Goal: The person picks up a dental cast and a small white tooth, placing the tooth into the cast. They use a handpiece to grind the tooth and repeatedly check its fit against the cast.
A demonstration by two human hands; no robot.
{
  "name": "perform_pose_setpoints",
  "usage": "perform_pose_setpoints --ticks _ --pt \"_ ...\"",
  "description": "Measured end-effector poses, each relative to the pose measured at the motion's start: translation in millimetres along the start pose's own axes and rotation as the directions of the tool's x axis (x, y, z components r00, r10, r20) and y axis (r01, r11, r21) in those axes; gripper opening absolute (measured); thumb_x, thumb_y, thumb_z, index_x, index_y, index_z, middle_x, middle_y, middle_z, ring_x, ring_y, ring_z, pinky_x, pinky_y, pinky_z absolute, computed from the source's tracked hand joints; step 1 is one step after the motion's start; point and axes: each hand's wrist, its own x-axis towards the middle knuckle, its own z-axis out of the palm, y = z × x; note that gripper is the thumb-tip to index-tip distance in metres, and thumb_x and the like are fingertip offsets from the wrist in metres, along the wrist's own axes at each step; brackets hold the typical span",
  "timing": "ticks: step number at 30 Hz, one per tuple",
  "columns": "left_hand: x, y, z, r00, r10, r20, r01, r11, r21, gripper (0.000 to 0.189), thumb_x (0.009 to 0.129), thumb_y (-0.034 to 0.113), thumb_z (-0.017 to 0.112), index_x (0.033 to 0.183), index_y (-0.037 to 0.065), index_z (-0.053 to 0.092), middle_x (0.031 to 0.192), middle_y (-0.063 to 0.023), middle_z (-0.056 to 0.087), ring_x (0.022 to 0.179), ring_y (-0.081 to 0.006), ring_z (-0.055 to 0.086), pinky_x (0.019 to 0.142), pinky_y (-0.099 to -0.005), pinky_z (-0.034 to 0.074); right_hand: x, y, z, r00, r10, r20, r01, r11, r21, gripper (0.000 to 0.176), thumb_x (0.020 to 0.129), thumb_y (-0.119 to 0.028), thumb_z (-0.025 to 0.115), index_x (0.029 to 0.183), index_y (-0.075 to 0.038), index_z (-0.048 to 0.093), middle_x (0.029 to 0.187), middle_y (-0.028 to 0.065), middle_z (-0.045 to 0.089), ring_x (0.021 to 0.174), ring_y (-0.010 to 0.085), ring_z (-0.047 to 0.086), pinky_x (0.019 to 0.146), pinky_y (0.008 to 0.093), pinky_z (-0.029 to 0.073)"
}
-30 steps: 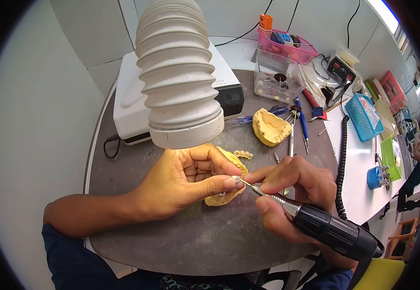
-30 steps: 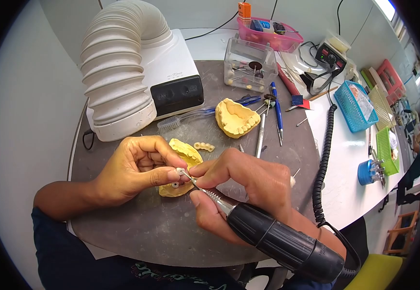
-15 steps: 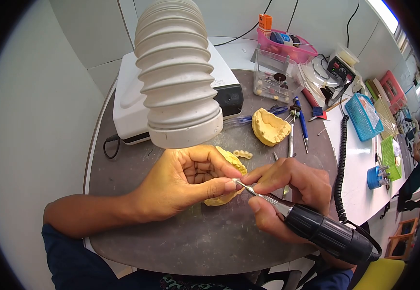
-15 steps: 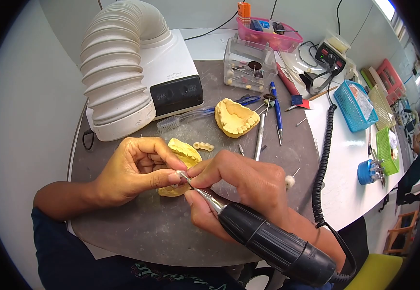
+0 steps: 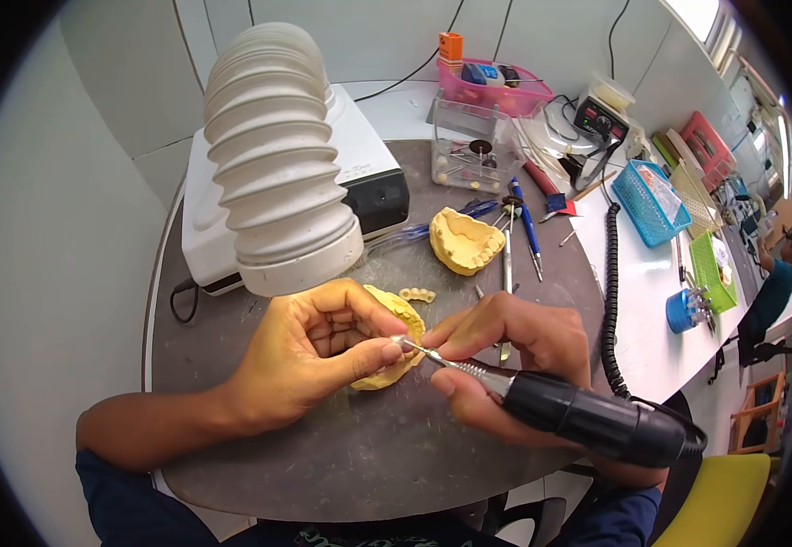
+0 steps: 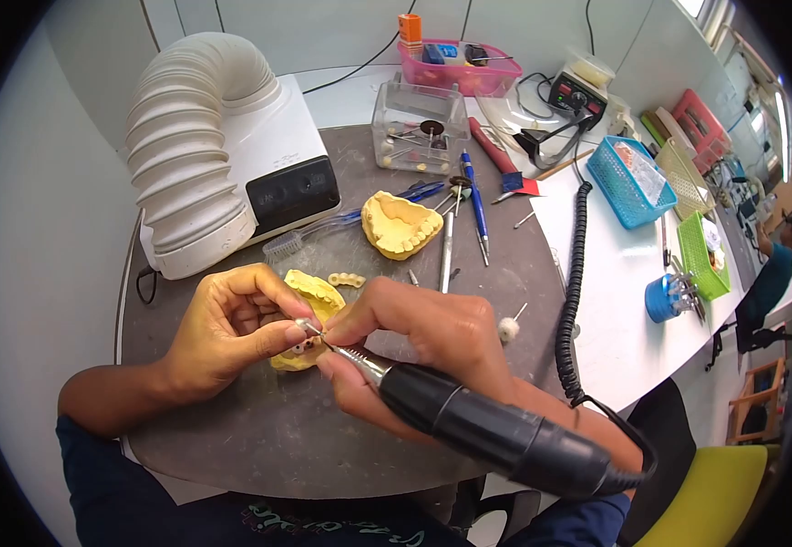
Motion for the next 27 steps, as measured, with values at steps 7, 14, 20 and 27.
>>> perform_pose_setpoints --ticks 7,14,20,27 --pt "-6.5 4.3 -0.5 0.928 0.343 0.147 -0.373 0.874 0.312 0.009 0.089 -0.002 0.067 0.097 -0.002 0.068 0.096 -0.0126 0.067 0.094 -0.0146 0.063 0.085 -0.0266 0.051 -32.3 -21.2 -55.6 0.781 0.624 0.02 -0.586 0.721 0.37 0.021 0.089 -0.015 0.069 0.075 -0.006 0.056 0.068 0.0002 0.059 0.056 0.005 0.055 0.046 0.019 0.039" --pt "-39.3 9.8 27.7 0.668 0.544 0.508 -0.676 0.729 0.108 0.016 0.082 0.002 0.076 0.098 0.001 0.075 0.093 -0.0094 0.07 0.081 -0.0203 0.065 0.067 -0.0286 0.054 -74.3 -6.2 -69.8 0.626 0.683 -0.375 -0.662 0.72 0.206 0.025 0.085 -0.007 0.063 0.108 -0.005 0.053 0.068 -0.0085 0.046 0.054 0.0005 0.04 0.045 0.0179 0.028" --pt "-37.3 14.5 21.8 0.65 0.527 0.548 -0.713 0.673 0.198 0.018 0.076 -0.001 0.078 0.094 0.003 0.074 0.091 -0.0064 0.07 0.078 -0.0196 0.065 0.065 -0.0285 0.054 -72.4 6.6 -70.4 0.643 0.688 -0.336 -0.753 0.649 -0.112 0.057 0.083 -0.008 0.073 0.131 0.005 0.046 0.085 0.0038 0.065 0.069 0.0055 0.058 0.06 0.0204 0.045" --pt "-17.7 15.3 4.6 0.703 0.504 0.502 -0.7 0.616 0.361 0.038 0.078 -0.004 0.075 0.113 0.009 0.068 0.093 -0.0063 0.073 0.081 -0.0219 0.068 0.074 -0.0321 0.053 -35.7 11.5 -65.2 0.738 0.551 -0.389 -0.646 0.411 -0.643 0.068 0.085 -0.031 0.071 0.14 -0.002 0.046 0.072 0.0159 0.069 0.062 0.029 0.068 0.063 0.0423 0.052"
